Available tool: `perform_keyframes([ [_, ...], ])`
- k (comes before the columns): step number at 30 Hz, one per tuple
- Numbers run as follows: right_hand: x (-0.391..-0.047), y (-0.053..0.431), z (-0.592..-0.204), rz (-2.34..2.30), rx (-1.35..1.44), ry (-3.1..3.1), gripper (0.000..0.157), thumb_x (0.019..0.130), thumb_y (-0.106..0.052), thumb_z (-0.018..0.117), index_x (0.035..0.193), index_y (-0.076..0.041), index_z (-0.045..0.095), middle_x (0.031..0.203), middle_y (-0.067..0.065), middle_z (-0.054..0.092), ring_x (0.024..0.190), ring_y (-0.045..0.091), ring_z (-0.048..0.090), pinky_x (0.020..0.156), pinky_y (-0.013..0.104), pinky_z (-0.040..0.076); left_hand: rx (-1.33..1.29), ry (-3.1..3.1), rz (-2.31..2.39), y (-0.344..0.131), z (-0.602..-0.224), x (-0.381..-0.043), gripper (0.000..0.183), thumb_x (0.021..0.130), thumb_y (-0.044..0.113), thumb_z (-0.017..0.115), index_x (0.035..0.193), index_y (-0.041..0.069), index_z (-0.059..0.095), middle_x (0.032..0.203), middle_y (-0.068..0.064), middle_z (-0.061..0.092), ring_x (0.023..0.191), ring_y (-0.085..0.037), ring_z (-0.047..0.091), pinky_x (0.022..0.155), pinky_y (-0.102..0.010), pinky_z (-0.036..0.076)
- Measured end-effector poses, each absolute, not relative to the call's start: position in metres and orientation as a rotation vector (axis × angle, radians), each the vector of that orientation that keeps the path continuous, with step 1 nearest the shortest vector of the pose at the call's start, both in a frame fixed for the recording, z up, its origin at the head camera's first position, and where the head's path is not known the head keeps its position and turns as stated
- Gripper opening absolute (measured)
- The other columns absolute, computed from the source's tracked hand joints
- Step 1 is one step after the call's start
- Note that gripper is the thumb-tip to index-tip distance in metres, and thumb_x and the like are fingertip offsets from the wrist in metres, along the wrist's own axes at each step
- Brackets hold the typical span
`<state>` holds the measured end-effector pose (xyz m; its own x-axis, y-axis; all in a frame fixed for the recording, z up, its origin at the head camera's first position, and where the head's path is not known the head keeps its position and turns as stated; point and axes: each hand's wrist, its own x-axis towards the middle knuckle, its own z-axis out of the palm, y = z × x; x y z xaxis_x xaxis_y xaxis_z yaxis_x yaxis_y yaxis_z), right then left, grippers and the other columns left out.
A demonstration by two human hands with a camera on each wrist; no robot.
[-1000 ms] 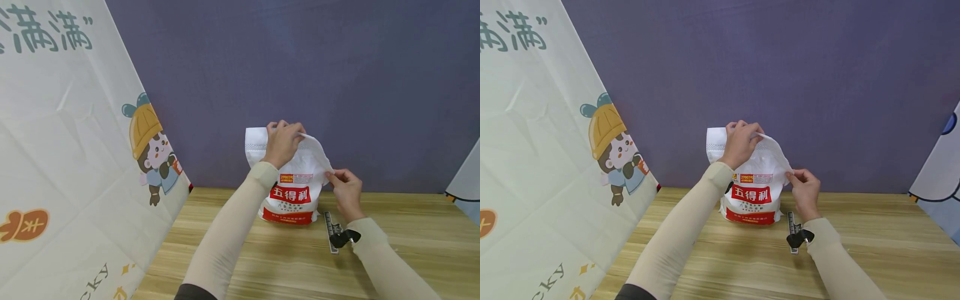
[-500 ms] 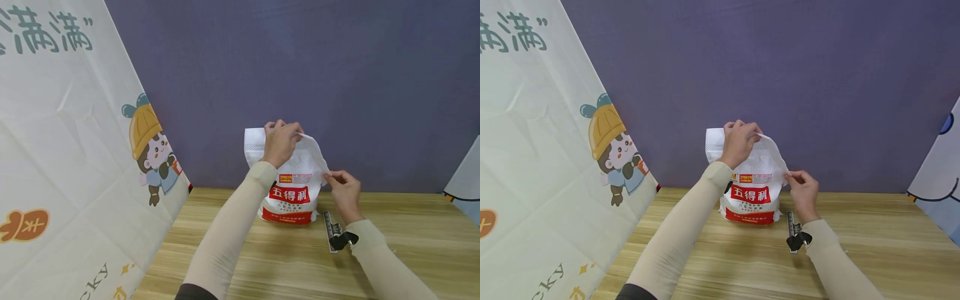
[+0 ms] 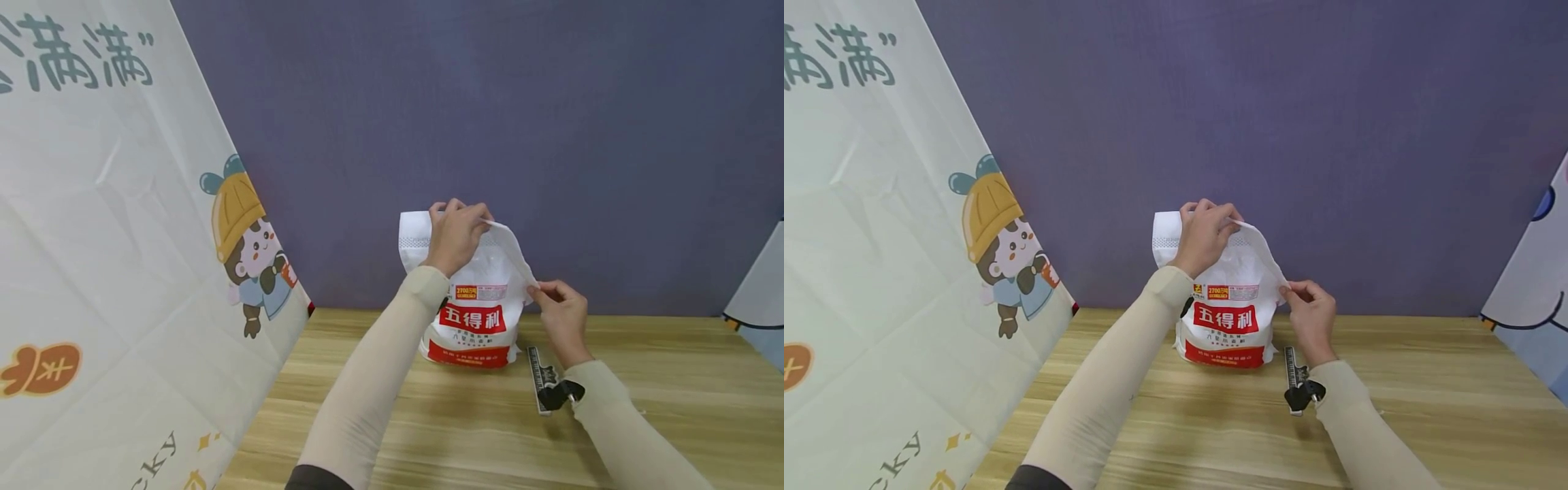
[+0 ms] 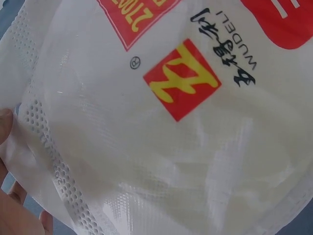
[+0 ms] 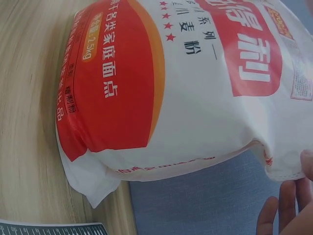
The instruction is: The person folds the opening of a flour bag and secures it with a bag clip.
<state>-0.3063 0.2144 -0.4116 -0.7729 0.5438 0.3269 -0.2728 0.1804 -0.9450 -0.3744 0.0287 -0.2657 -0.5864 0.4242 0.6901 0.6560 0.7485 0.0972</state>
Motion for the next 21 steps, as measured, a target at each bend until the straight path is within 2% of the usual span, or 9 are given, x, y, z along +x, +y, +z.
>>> perform_keyframes([
  [5,-0.3073,0.2148,-0.4114,1.678,-0.271,-1.845,0.020,0.090,-0.016,0.079,0.103,0.000,0.075,0.078,-0.019,0.065,0.077,0.002,0.059,0.066,0.013,0.050,-0.812,-2.287,-0.484,0.0266,-0.2669,-0.3754,0.011,0.102,0.032,0.062,0.105,0.030,0.072,0.102,0.017,0.076,0.106,-0.008,0.057,0.119,-0.048,0.027],
  [14,-0.3063,0.2127,-0.4130,1.696,-0.293,-1.876,0.022,0.094,-0.016,0.074,0.112,-0.003,0.073,0.083,-0.022,0.063,0.082,0.000,0.060,0.070,0.010,0.050,-0.823,-2.263,-0.514,0.0268,-0.2674,-0.3751,0.012,0.102,0.030,0.062,0.105,0.029,0.073,0.099,0.015,0.076,0.109,-0.009,0.059,0.118,-0.048,0.029],
  [21,-0.3053,0.2093,-0.4090,1.729,-0.265,-1.843,0.021,0.095,-0.014,0.073,0.113,-0.006,0.071,0.090,-0.017,0.064,0.090,0.003,0.060,0.073,0.009,0.050,-0.838,-2.240,-0.555,0.0270,-0.2645,-0.3750,0.013,0.100,0.031,0.064,0.104,0.029,0.077,0.099,0.014,0.078,0.107,-0.009,0.059,0.118,-0.047,0.029],
])
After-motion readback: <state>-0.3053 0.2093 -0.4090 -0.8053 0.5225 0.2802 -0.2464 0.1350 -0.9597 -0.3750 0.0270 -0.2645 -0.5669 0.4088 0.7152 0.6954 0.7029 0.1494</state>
